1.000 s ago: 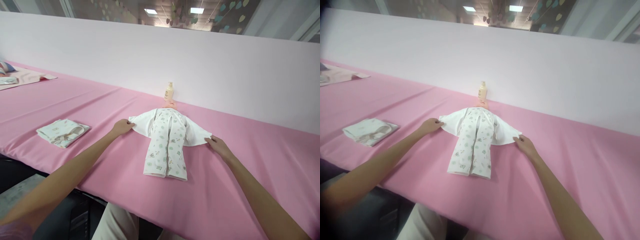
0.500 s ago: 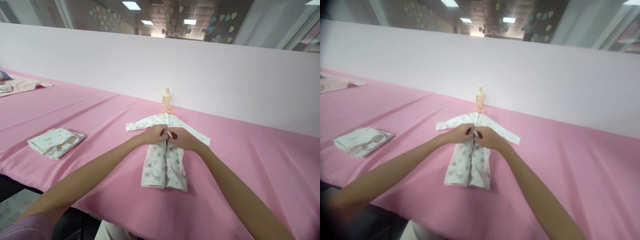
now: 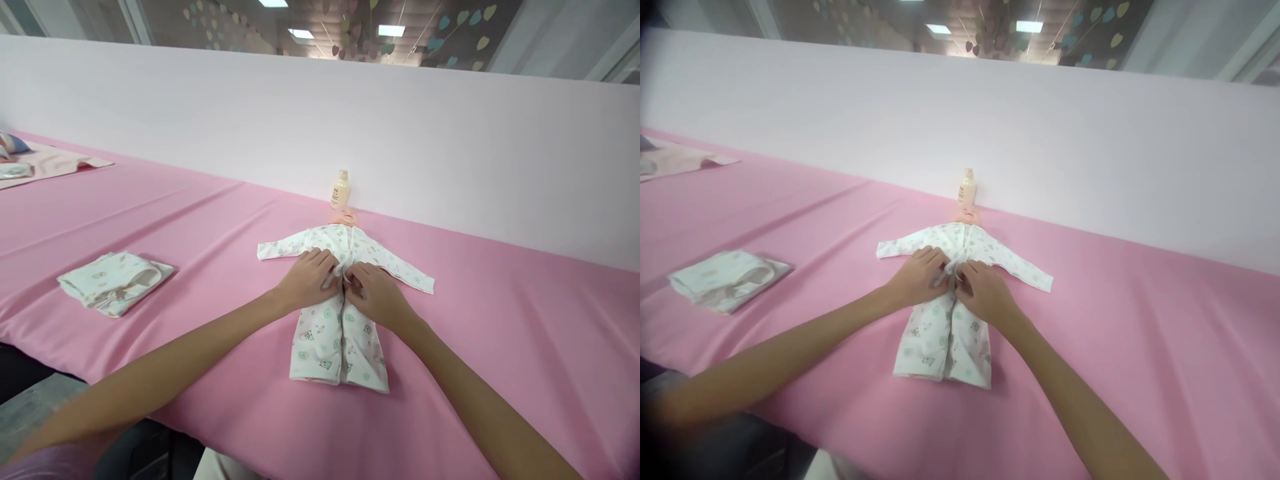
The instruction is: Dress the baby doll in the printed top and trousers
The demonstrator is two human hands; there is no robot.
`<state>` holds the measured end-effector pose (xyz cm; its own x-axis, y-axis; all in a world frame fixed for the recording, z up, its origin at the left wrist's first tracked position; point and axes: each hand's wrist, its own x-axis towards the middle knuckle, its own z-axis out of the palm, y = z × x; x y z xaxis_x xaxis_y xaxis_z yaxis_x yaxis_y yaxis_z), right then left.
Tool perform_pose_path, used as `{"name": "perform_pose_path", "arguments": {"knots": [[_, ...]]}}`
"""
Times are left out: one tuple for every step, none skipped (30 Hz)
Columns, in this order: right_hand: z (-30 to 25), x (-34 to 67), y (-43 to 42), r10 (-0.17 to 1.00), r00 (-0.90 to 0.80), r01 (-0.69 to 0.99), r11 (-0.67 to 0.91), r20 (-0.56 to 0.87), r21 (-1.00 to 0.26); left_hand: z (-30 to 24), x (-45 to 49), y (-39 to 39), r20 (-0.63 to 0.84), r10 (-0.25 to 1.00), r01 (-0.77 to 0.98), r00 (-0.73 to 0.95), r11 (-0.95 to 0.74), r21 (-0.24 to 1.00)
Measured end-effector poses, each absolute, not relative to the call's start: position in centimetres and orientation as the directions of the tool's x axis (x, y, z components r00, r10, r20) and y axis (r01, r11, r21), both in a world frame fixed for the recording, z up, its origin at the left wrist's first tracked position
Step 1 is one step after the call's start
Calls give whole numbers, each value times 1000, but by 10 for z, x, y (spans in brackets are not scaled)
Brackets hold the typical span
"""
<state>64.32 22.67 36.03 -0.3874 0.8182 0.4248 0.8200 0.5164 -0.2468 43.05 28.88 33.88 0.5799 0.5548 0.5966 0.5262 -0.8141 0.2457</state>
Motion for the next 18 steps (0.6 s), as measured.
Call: {"name": "perform_pose_path", "arguments": {"knots": [[360, 644, 223, 804, -384, 813, 528, 455, -247, 338, 428, 287, 603, 552, 514, 576, -818, 259], [360, 647, 218, 789, -376, 806, 538, 486, -249, 338, 423, 285, 605, 553, 493, 572, -822, 285], [359, 651, 213, 777, -364, 799, 544, 514, -255, 337, 417, 282, 604, 560, 472, 567, -822, 318], [357, 657, 209, 769, -349, 795, 545, 535, -265, 336, 409, 280, 598, 573, 459, 561, -816, 350], [354, 665, 204, 769, -331, 794, 540, 547, -278, 335, 401, 278, 588, 590, 456, 554, -805, 379], [350, 673, 200, 775, -309, 797, 528, 552, -294, 332, 393, 277, 576, 609, 461, 545, -791, 401], [345, 683, 197, 787, -283, 804, 507, 549, -311, 329, 385, 277, 563, 631, 476, 534, -775, 416], [338, 692, 195, 803, -251, 816, 476, 541, -329, 325, 378, 277, 550, 654, 498, 519, -754, 428], [331, 701, 194, 822, -214, 830, 437, 527, -345, 321, 372, 279, 533, 681, 521, 503, -731, 441], [323, 709, 194, 841, -172, 844, 395, 513, -363, 316, 369, 281, 513, 707, 542, 487, -705, 457], [315, 714, 195, 857, -127, 855, 350, 499, -383, 311, 367, 284, 492, 733, 561, 470, -679, 474], [307, 718, 197, 870, -82, 861, 307, 486, -406, 306, 367, 286, 472, 755, 579, 455, -654, 488], [300, 720, 199, 881, -42, 863, 270, 471, -426, 302, 368, 288, 458, 771, 594, 444, -635, 493], [295, 721, 201, 890, -16, 866, 240, 455, -439, 299, 370, 289, 448, 777, 609, 441, -627, 487], [292, 720, 203, 898, -7, 870, 222, 439, -441, 297, 373, 290, 441, 777, 624, 449, -626, 467], [290, 718, 204, 904, -11, 875, 215, 428, -433, 296, 376, 290, 435, 773, 641, 461, -629, 439], [289, 716, 204, 906, -24, 883, 218, 423, -416, 296, 378, 289, 429, 771, 659, 471, -631, 410], [289, 713, 203, 903, -41, 890, 227, 427, -395, 297, 379, 288, 422, 771, 676, 477, -629, 385]]}}
